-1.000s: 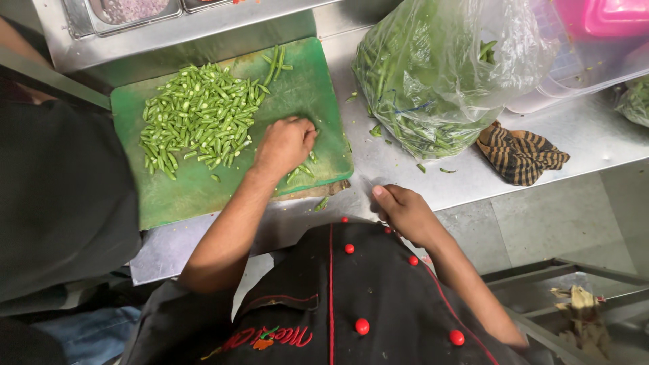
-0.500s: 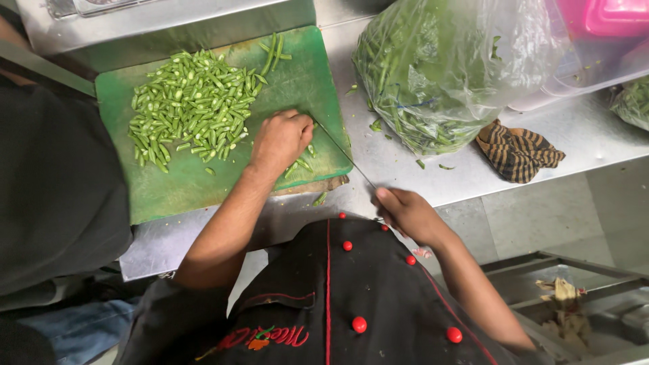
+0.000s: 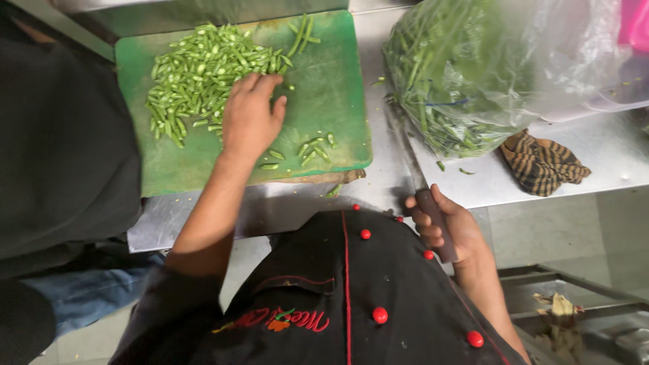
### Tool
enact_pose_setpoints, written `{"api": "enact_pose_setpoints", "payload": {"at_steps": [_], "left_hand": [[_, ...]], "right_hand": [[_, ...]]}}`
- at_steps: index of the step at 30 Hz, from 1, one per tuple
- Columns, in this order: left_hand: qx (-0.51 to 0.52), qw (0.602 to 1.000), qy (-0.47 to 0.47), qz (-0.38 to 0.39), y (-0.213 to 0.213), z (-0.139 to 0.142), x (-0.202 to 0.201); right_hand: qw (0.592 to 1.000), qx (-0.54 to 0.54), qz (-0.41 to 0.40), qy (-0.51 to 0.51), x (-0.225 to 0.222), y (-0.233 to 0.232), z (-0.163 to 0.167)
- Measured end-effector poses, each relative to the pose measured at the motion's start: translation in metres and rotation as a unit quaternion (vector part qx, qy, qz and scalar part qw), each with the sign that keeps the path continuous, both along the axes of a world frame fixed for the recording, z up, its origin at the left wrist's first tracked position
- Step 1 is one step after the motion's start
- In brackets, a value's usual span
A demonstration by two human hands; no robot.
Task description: The person cuts green beans into short pieces on a green cutting board, taking beans one at a time from a pile and from a large plastic bag beside the board, and trims them with a knife. The cut pieces accumulate in a pile on the board as the person works through the beans.
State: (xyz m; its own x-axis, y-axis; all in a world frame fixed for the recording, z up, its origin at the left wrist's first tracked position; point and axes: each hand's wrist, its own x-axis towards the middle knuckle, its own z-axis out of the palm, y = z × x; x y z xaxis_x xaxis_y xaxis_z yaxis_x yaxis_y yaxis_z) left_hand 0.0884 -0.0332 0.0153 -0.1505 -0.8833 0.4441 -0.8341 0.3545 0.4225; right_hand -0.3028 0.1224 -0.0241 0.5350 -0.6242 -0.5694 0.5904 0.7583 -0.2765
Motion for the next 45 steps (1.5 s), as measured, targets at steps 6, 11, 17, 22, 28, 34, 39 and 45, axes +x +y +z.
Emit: {"api": "enact_pose_setpoints", "payload": {"at_steps": [6,11,17,22,28,34,39,45], "left_hand": [[-0.028,0.987,-0.015,-0.158,0.058,-0.006,-0.004],[-0.087,0.938,-0.109,-0.319,0.027,-0.041,-0.038],[-0.164,0.952,-0.177,-0.188,-0.024,-0.040,0.016],[0.112,0.946,-0.182,-0.244,0.046,-0.020,-0.015],[0.249,0.898,-0.195,-0.305,0.071,-0.048,-0.071],[0.225,0.910,-0.113,-0.330,0.063,-0.021,-0.070],[0.290,0.942,-0.146,-0.083,0.018,0.025,-0.004],[0.052,0.997,-0.042,-0.032,-0.079,0.038,-0.021]], "right_hand": [[0.985,-0.061,-0.029,0.159,0.016,0.004,0.018],[0.960,-0.088,-0.026,0.263,0.035,-0.002,0.042],[0.875,-0.181,0.007,0.448,0.045,-0.006,0.027],[0.863,-0.194,-0.014,0.465,0.044,-0.017,0.006],[0.868,-0.194,0.020,0.456,0.038,-0.021,0.007],[0.860,-0.164,0.013,0.483,0.042,-0.021,0.011],[0.863,-0.170,-0.007,0.476,0.044,-0.020,0.013],[0.861,-0.175,-0.010,0.477,0.044,-0.020,0.011]]}}
